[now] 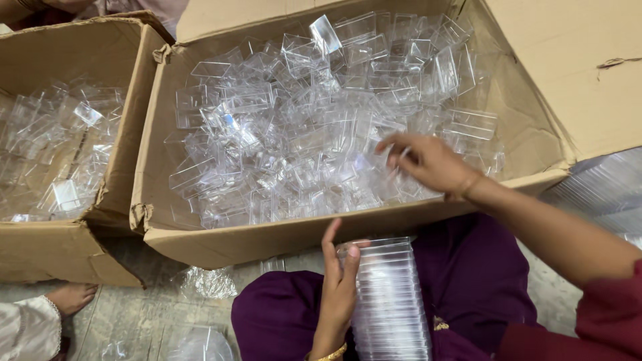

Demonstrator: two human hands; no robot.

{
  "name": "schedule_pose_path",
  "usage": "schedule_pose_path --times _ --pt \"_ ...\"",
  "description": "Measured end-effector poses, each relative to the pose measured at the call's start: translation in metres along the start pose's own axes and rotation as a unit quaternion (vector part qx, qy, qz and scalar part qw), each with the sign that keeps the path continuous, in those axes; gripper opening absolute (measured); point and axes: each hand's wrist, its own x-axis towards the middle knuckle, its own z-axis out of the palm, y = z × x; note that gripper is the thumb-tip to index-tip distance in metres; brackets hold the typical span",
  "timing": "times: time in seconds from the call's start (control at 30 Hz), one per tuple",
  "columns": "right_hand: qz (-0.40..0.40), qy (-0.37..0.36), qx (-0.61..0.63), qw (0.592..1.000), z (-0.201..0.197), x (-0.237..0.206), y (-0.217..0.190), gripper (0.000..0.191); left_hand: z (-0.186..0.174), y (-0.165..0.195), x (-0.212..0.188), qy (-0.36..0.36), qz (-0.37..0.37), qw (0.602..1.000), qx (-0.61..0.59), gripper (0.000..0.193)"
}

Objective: The person sits on the floor and repeatedly picks clear plastic containers from a cardboard box, aligns them, and stacks them into a growing pile on their lap. The person continues this process for the duration of the clip.

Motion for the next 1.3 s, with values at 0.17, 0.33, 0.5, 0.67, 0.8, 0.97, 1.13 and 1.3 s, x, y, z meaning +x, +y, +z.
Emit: schedule_pose_path --times 0.17,0.33,0.5,0.67,0.8,0.97,1.13,1.3 --pt "0.007 -0.268 -0.077 0.96 0.003 -0.036 -0.048 0.041 0.003 0.009 -0.004 -0.015 0.031 0.999 0.014 0.081" --pt "-0.047 -0.364 -0.117 0.923 0.01 -0.012 -0.025 0.029 -0.004 -0.007 0.0 -0.026 0.042 0.999 0.001 0.047" --pt "-0.231 -0.042 -0.314 0.92 0.061 0.078 0.002 0.057 -0.018 -0.025 0.011 0.004 0.011 0.998 -0.067 0.038" --pt "-0.041 -0.11 -0.337 0.934 0.081 0.136 0.031 0.053 -0.027 -0.021 0.009 0.048 0.042 0.997 -0.05 0.04" --pt "-0.234 0.119 -0.09 0.961 0.033 0.117 0.029 0.037 -0.025 -0.01 0.011 0.082 -0.072 0.99 -0.089 0.051" --pt "-0.214 0.176 -0.154 0.948 -0.017 0.078 -0.031 0.012 -0.011 0.001 0.018 0.042 -0.052 0.997 -0.032 0.075" --pt "-0.129 -0.193 -0.089 0.969 -0.001 0.05 -0.064 0.011 -0.006 0.007 0.017 0.034 0.002 0.999 0.009 0.084" --pt "-0.012 -0.438 -0.083 0.895 0.032 0.025 -0.057 0.028 -0.009 -0.001 0.011 -0.032 0.118 0.992 0.028 0.071"
